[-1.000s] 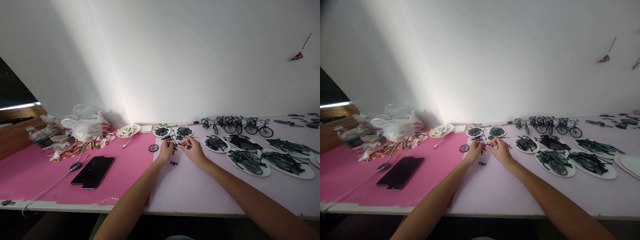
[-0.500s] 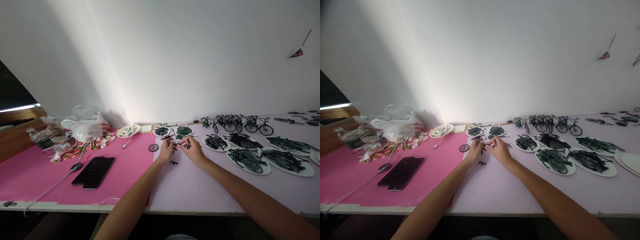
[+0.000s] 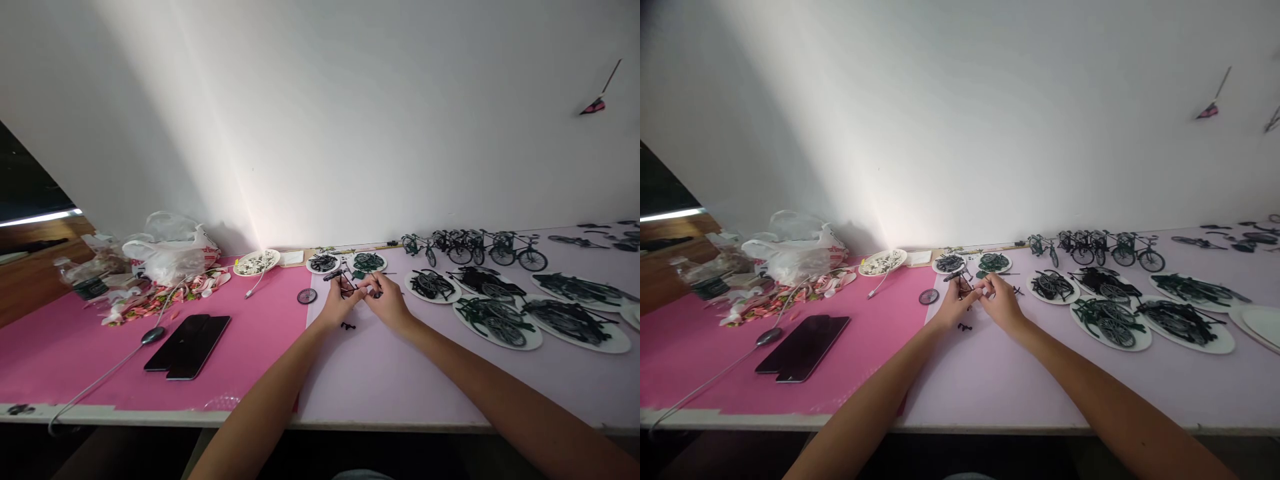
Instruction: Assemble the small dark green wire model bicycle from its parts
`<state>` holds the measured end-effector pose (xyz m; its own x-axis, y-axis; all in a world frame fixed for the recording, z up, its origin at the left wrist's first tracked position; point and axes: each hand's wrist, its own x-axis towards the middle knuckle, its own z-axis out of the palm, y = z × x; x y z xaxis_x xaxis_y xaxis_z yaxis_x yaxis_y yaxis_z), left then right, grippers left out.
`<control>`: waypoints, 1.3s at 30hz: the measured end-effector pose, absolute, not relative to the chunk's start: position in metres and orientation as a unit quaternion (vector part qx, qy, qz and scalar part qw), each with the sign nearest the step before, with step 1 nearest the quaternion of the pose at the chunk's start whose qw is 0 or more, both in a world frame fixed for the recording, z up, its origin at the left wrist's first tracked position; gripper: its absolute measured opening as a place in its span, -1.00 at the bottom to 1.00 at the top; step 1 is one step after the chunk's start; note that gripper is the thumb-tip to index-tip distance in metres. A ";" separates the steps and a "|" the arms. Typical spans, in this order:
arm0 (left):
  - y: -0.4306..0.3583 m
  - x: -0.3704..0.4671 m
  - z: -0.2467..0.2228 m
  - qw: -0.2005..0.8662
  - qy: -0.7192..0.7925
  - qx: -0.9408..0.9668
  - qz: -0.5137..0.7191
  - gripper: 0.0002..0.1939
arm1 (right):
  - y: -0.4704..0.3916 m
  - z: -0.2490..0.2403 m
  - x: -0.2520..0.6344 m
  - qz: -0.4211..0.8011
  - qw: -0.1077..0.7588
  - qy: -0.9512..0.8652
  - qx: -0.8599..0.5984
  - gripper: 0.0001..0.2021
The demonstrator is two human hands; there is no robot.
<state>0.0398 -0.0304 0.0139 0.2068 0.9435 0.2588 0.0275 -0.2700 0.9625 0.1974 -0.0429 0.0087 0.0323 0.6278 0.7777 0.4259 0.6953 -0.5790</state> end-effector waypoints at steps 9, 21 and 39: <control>-0.035 0.040 0.020 0.512 0.365 0.615 0.476 -0.44 | -0.050 0.012 0.191 0.053 0.622 -0.676 -0.391 -0.70; -0.031 0.042 0.019 0.526 0.358 0.600 0.485 -0.58 | -0.057 0.015 0.186 0.080 0.627 -0.677 -0.376 -0.76; -0.034 0.040 0.023 0.527 0.372 0.595 0.480 -0.68 | -0.055 0.012 0.185 0.111 0.624 -0.693 -0.344 -0.69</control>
